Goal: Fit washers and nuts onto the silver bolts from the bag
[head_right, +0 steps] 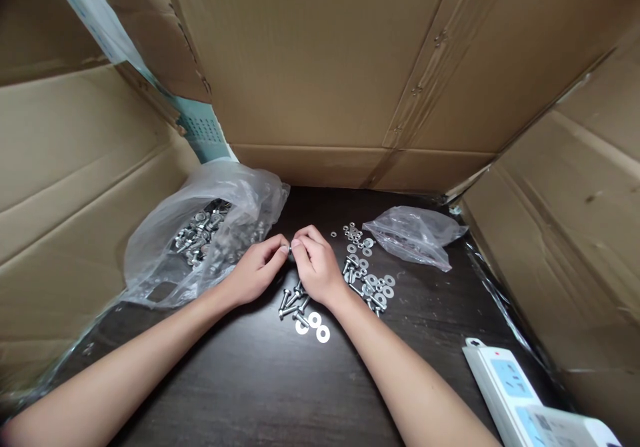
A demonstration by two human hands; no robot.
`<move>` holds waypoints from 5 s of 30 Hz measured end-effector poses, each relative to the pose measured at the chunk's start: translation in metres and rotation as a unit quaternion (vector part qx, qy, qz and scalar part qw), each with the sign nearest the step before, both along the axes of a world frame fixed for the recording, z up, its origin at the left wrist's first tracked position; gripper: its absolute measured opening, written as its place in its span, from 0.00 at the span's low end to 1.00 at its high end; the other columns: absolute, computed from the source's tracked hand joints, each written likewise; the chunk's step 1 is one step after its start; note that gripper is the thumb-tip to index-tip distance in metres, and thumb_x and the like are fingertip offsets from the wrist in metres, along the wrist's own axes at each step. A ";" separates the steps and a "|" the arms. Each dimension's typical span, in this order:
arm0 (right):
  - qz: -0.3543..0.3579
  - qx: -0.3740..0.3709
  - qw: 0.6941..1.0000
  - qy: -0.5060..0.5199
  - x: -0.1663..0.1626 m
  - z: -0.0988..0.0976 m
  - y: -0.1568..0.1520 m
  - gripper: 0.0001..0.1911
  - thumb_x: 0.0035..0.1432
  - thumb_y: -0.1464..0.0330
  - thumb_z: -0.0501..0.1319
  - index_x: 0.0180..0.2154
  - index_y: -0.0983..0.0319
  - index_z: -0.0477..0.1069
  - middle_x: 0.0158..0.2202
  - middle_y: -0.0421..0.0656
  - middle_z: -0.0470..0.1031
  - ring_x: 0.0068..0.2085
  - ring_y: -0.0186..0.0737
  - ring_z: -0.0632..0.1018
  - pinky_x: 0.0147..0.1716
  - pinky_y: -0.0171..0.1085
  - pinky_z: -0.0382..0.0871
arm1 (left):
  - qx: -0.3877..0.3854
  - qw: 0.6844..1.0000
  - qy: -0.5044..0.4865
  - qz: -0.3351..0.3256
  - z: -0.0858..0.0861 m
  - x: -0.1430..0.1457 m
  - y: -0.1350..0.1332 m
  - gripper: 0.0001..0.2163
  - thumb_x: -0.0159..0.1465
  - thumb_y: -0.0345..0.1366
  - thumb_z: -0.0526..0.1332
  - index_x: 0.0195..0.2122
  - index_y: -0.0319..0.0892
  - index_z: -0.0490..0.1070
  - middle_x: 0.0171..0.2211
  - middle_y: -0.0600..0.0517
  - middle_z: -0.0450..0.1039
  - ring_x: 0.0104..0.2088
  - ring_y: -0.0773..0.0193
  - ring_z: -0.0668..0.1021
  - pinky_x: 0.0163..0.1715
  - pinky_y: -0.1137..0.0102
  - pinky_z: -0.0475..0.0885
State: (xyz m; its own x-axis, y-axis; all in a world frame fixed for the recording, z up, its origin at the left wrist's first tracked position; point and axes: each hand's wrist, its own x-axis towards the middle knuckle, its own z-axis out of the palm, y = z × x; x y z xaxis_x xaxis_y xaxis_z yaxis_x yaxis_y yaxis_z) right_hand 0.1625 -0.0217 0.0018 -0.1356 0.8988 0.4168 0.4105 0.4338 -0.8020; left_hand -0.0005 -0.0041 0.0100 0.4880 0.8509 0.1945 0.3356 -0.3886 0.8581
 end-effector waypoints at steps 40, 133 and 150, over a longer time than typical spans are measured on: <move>-0.033 -0.009 0.999 0.041 0.002 0.003 -0.001 0.13 0.66 0.69 0.53 0.27 0.59 0.65 0.33 0.43 0.69 0.36 0.41 0.72 0.36 0.40 0.66 | -0.014 1.000 -0.017 -0.006 0.003 -0.002 0.000 0.12 0.70 0.40 0.52 0.30 0.42 0.64 0.26 0.57 0.64 0.29 0.65 0.67 0.32 0.70 0.62; -0.052 0.052 0.997 0.012 -0.003 0.004 -0.005 0.04 0.61 0.72 0.59 0.33 0.60 0.71 0.38 0.44 0.71 0.33 0.37 0.72 0.30 0.37 0.68 | -0.028 0.999 -0.011 0.013 0.003 -0.001 0.000 0.15 0.71 0.42 0.51 0.27 0.43 0.60 0.24 0.57 0.62 0.28 0.65 0.65 0.31 0.70 0.61; -0.010 0.025 0.999 0.018 0.001 0.001 -0.001 0.09 0.63 0.72 0.54 0.29 0.59 0.65 0.37 0.44 0.70 0.40 0.42 0.73 0.40 0.41 0.68 | -0.015 1.000 0.008 0.000 0.001 0.000 -0.001 0.14 0.71 0.40 0.50 0.27 0.43 0.59 0.24 0.57 0.61 0.28 0.66 0.65 0.31 0.70 0.60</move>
